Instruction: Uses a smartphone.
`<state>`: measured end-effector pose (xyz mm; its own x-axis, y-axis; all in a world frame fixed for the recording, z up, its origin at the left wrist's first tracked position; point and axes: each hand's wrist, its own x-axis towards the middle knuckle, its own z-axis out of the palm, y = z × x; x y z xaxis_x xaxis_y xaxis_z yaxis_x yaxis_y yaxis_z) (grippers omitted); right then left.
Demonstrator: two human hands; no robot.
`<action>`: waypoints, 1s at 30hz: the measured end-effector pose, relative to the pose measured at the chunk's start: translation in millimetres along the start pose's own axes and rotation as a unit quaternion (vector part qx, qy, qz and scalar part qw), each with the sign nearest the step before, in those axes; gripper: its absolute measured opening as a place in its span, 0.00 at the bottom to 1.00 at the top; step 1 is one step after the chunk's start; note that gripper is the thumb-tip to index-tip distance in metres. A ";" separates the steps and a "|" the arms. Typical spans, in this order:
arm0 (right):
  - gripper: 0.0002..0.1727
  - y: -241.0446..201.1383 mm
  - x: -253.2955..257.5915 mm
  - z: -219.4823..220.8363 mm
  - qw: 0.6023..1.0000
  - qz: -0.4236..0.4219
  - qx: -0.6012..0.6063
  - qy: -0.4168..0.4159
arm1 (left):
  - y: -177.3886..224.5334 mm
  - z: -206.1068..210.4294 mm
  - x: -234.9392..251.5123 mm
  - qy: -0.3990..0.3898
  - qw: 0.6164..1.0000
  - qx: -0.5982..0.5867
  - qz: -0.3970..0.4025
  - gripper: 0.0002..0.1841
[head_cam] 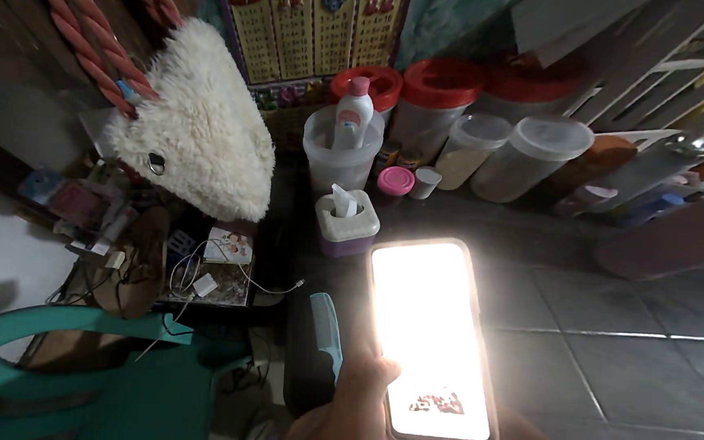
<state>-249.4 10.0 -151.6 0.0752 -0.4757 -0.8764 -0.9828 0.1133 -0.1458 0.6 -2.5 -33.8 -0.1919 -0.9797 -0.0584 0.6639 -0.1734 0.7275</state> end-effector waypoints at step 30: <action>0.31 10.5 4.9 6.0 0.999 -0.042 -0.001 0.011 | -1.6 -1.4 -0.8 0.006 1.000 -0.018 -0.003 0.31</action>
<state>-258.3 14.1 -160.2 0.1536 -0.5025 -0.8508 -0.9735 0.0710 -0.2176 0.7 -1.6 -36.0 -0.1877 -0.9797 -0.0710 0.6880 -0.1827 0.7023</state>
